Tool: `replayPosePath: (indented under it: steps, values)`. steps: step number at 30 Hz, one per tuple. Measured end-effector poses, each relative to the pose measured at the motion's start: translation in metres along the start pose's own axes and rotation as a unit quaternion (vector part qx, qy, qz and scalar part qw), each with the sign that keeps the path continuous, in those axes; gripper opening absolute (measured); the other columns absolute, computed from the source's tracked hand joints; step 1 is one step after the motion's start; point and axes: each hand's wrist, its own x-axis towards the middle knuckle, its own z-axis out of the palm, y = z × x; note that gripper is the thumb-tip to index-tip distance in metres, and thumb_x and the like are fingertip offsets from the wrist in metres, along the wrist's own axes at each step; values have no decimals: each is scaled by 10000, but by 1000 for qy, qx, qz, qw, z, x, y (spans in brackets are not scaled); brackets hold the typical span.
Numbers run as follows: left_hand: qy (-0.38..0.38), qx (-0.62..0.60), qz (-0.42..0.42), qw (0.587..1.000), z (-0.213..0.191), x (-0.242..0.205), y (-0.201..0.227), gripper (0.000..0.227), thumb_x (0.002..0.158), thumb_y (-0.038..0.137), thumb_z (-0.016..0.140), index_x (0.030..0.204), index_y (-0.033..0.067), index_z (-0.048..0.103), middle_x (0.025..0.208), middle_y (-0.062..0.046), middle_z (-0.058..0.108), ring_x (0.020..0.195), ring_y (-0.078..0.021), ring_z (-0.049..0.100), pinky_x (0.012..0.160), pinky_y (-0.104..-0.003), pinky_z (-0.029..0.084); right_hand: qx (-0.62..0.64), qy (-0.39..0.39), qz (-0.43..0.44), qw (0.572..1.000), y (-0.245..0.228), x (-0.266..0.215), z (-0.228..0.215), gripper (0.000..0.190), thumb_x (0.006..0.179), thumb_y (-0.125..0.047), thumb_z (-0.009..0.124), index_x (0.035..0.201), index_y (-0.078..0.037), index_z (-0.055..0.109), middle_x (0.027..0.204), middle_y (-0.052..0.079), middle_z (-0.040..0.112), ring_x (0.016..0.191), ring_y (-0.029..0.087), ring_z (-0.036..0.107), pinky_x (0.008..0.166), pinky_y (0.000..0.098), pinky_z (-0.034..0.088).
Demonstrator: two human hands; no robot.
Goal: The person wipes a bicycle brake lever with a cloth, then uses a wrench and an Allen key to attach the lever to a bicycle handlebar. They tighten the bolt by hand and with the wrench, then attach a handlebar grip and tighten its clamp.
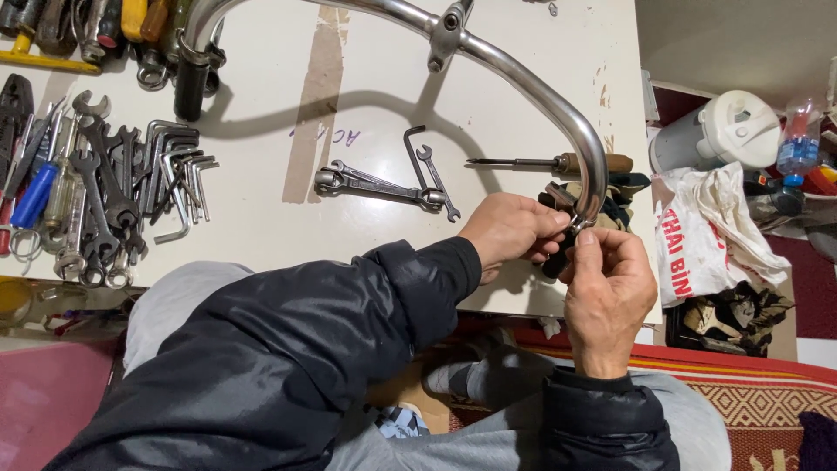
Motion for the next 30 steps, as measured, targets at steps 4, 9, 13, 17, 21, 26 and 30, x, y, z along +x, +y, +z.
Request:
replayPosePath:
  steps: [4,9,13,17,21,26,30]
  values:
    - [-3,2,8,1000,0,1,-4,374,904,223,737,1051,-117,688,862,-178,736,694,-191,732,602,-283,629,22,-2,20,1000,4,1,2,120,1069,-83,615,1034,28,645,736,123,625,557,128,594,512,254,497]
    - [-1,11,17,1000,1,-1,-3,344,914,189,718,1055,-123,685,871,-186,736,694,-187,727,597,-272,622,41,4,23,999,9,2,2,148,1074,-108,618,1032,32,636,731,119,608,547,123,571,506,253,493]
    - [0,6,13,1000,1,-8,3,359,910,170,719,1083,-142,675,881,-215,730,697,-213,727,584,-281,612,0,-4,-5,1000,17,9,-8,140,1089,-99,680,1084,39,656,757,119,603,596,137,564,528,270,470]
    - [23,7,-41,999,6,-18,26,160,926,122,730,861,-18,688,752,-115,691,587,-127,600,510,-249,504,-6,-52,87,995,2,12,-13,105,1041,-138,691,1019,-42,653,828,42,642,699,91,562,617,224,488]
    - [21,8,-34,999,5,-11,18,151,905,112,737,880,-36,720,749,-125,704,591,-138,619,535,-266,529,-3,-55,114,992,1,13,-11,104,1055,-139,697,1035,-42,668,824,48,644,685,96,559,604,225,489]
    - [31,-5,-27,999,5,-11,18,141,908,83,749,873,-51,720,688,-133,670,589,-156,607,523,-280,525,102,-45,213,971,-2,17,-8,105,1027,-119,704,986,-33,659,772,82,636,623,119,572,490,202,439]
    - [32,70,-48,996,5,-28,39,190,897,167,752,929,-20,752,707,-119,691,575,-143,598,563,-274,539,102,-48,237,965,-1,19,-10,133,1029,-148,703,966,-66,620,768,78,623,593,118,555,473,216,412]
